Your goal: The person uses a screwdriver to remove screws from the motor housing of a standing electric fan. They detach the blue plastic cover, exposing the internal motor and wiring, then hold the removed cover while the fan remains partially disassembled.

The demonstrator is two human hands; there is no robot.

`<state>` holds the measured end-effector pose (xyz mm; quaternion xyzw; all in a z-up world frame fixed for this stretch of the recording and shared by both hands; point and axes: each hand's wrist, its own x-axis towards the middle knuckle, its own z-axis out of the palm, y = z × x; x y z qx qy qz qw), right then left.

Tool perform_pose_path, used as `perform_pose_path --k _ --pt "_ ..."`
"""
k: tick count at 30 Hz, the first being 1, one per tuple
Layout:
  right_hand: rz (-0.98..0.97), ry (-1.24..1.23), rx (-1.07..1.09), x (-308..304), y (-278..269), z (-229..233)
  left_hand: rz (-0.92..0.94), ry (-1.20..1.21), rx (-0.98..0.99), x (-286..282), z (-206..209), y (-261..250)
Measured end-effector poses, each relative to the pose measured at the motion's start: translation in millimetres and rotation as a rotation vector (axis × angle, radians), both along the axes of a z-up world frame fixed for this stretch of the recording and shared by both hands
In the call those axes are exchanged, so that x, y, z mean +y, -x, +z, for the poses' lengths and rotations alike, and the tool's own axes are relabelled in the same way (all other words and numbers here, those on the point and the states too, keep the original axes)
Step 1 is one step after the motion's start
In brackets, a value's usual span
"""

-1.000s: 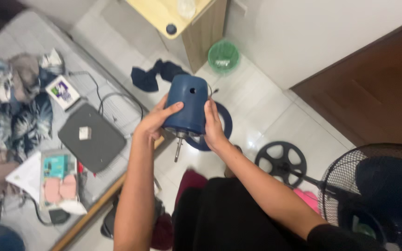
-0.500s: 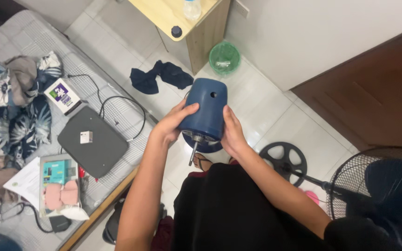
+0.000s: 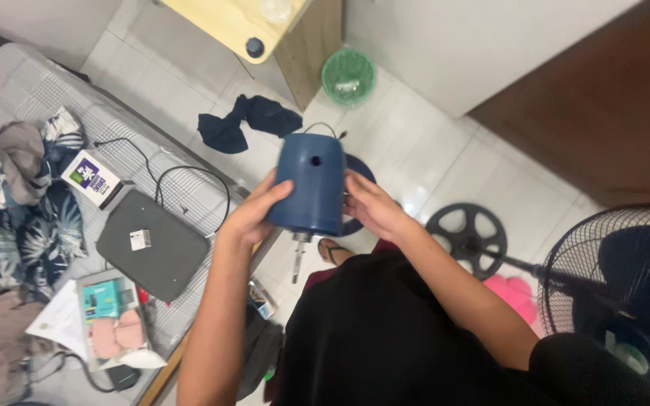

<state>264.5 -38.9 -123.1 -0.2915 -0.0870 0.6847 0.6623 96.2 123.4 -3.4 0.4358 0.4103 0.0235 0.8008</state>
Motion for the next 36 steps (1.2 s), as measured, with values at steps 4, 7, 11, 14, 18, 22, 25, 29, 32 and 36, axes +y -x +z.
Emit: perform_pose_path --k 4,7,11,14,18,22,25,29,32,36 --pt "0.165 0.137 -0.260 8.7 -9.3 -38.7 0.035 0.027 0.031 3.2 -5.7 18.5" --pt "0.200 -0.104 -0.537 9.6 -8.3 -53.1 0.004 -0.029 0.093 8.2 -8.5 33.4" --pt "0.008 -0.329 -0.774 14.4 9.6 -60.0 0.048 0.000 0.128 19.5 -15.1 66.7" --pt "-0.089 -0.314 -0.706 18.0 17.3 -60.5 0.050 0.014 0.099 29.7 -17.3 102.7" --pt "-0.011 -0.276 -0.240 18.2 17.7 -66.3 0.244 -0.060 0.222 44.9 -23.1 168.0" --pt "0.080 -0.220 0.138 14.7 33.0 -66.2 0.238 0.080 0.131 58.3 -18.7 228.3" --pt "0.031 -0.201 0.231 11.4 43.1 -53.9 0.251 -0.021 0.114 62.7 -20.7 220.2" --pt "-0.068 -0.219 0.025 0.7 48.7 -22.5 0.251 -0.082 0.028 44.9 -39.7 137.1" --pt "-0.148 -0.225 -0.199 -6.0 54.0 -3.1 0.355 -0.106 0.096 18.5 -36.8 81.6" --pt "-0.165 -0.053 -0.153 -1.5 45.7 3.4 0.160 -0.036 -0.118 7.7 -29.5 24.5"
